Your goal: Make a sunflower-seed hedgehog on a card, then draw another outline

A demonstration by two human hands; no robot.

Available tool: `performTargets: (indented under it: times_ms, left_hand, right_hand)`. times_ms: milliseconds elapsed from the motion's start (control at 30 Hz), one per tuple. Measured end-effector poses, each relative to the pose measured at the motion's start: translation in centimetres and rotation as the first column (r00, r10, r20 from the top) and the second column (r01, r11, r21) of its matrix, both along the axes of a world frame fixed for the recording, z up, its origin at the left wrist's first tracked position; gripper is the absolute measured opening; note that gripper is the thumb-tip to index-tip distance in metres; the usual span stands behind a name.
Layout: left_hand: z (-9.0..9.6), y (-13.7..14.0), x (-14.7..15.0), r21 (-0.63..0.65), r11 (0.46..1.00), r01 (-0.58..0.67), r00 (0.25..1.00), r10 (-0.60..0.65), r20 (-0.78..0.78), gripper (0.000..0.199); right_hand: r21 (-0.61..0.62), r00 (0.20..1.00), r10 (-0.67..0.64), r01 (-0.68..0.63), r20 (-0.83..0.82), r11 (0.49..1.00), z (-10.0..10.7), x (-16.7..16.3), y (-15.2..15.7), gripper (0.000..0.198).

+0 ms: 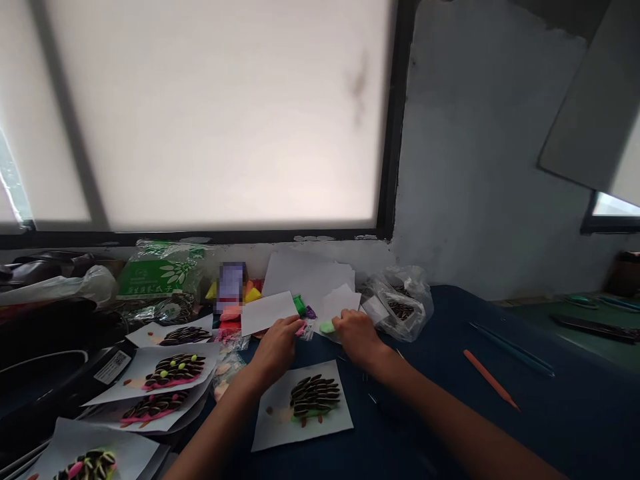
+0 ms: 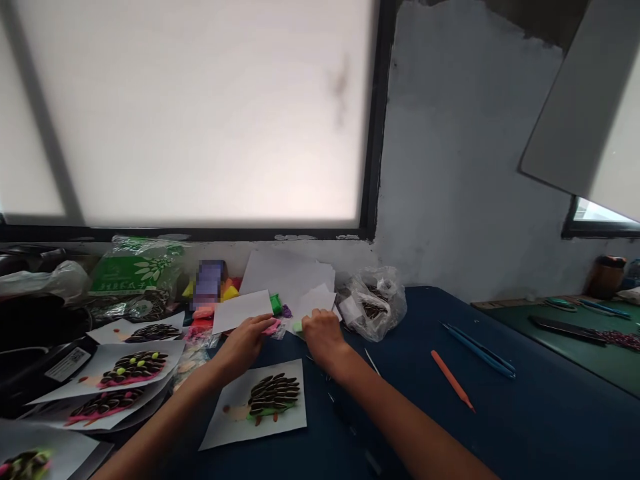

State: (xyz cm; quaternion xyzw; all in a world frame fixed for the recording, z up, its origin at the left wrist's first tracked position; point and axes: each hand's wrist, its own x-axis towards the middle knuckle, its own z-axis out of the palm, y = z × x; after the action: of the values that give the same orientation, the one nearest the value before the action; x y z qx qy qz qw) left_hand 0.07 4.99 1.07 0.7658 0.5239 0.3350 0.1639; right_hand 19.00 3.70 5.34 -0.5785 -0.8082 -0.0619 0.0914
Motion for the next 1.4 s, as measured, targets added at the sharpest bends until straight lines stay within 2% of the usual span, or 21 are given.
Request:
performTargets:
  times_ms: [100,267,400,533,600,700,767,867,933,967,1033,1100,1133,1233,1400]
  left_hand:
    - [0.0,0.5,0.5,0.018,1.0,-0.01,0.984,0.013,-0.178,0.051]
    - [0.2,1.5,0.7,0.066,0.997,-0.049,0.942,0.068,-0.33,0.035]
    - [0.1,1.7,0.7,0.113,0.991,-0.073,0.935,0.108,-0.338,0.03]
    - [0.4,1.0,0.1,0.18,0.979,-0.1,0.954,0.145,-0.261,0.029]
    - [0.9,0.3,-0.2,0.219,0.969,-0.111,0.964,0.159,-0.214,0.026]
    - [1.8,-1.0,-0.4,0.28,0.956,-0.084,0.976,0.135,-0.168,0.024]
    - [2.1,-2.0,-0.1,0.364,0.932,-0.007,0.993,0.05,-0.109,0.025]
    - [2.2,-3.0,0.6,0.415,0.906,0.084,0.995,-0.099,0.014,0.021]
    - [2.3,-3.2,0.9,0.334,0.941,0.057,0.97,-0.132,0.205,0.02]
    - [2.4,-3.2,0.9,0.241,0.97,0.022,0.934,-0.106,0.342,0.027]
    - [2.7,-3.0,0.8,-0.035,0.999,-0.014,0.801,0.032,0.597,0.043]
    - [2.8,-2.7,0.6,-0.271,0.96,0.074,0.679,0.15,0.718,0.053]
    - [2.8,-2.5,0.5,-0.317,0.937,0.149,0.645,0.151,0.749,0.055]
    - [2.3,-2.3,0.1,-0.297,0.913,0.28,0.588,0.081,0.805,0.053]
    - [1.7,-2.4,-0.2,-0.306,0.913,0.268,0.608,0.086,0.79,0.052]
  right_hand:
    - [-0.033,0.996,0.042,-0.04,0.079,0.999,-0.5,-0.4,-0.5,0.026]
    - [-0.068,0.994,0.061,-0.055,0.091,0.996,-1.2,-0.5,-0.6,0.027]
    - [-0.083,0.997,0.073,-0.073,-0.005,0.994,-1.7,-0.3,-0.5,0.028]
    - [-0.081,0.971,0.089,-0.11,-0.223,0.991,-1.4,-0.2,-0.3,0.031]
    - [-0.098,0.922,0.091,-0.138,-0.376,0.986,-1.1,-0.3,0.0,0.031]
    - [-0.212,0.795,0.055,-0.227,-0.604,0.951,-0.7,-0.6,0.5,0.037]
    - [-0.296,0.697,0.003,-0.309,-0.717,0.904,-0.6,-0.9,0.7,0.042]
    - [-0.328,0.551,-0.067,-0.391,-0.832,0.86,-0.7,-1.3,0.7,0.03]
    - [-0.31,0.461,-0.094,-0.42,-0.882,0.853,-0.7,-1.4,0.5,0.024]
    - [-0.299,0.421,-0.101,-0.435,-0.901,0.85,-0.7,-1.4,0.4,0.024]
    - [-0.278,0.359,-0.106,-0.471,-0.927,0.837,-0.4,-1.4,0.0,0.025]
    - [-0.262,0.318,-0.105,-0.507,-0.942,0.821,-0.1,-1.4,-0.3,0.028]
    - [-0.258,0.305,-0.105,-0.521,-0.947,0.813,0.1,-1.5,-0.4,0.029]
    - [-0.26,0.275,-0.124,-0.541,-0.954,0.8,0.2,-1.6,-0.7,0.033]
    - [-0.276,0.264,-0.15,-0.548,-0.953,0.789,-0.1,-1.5,-0.7,0.034]
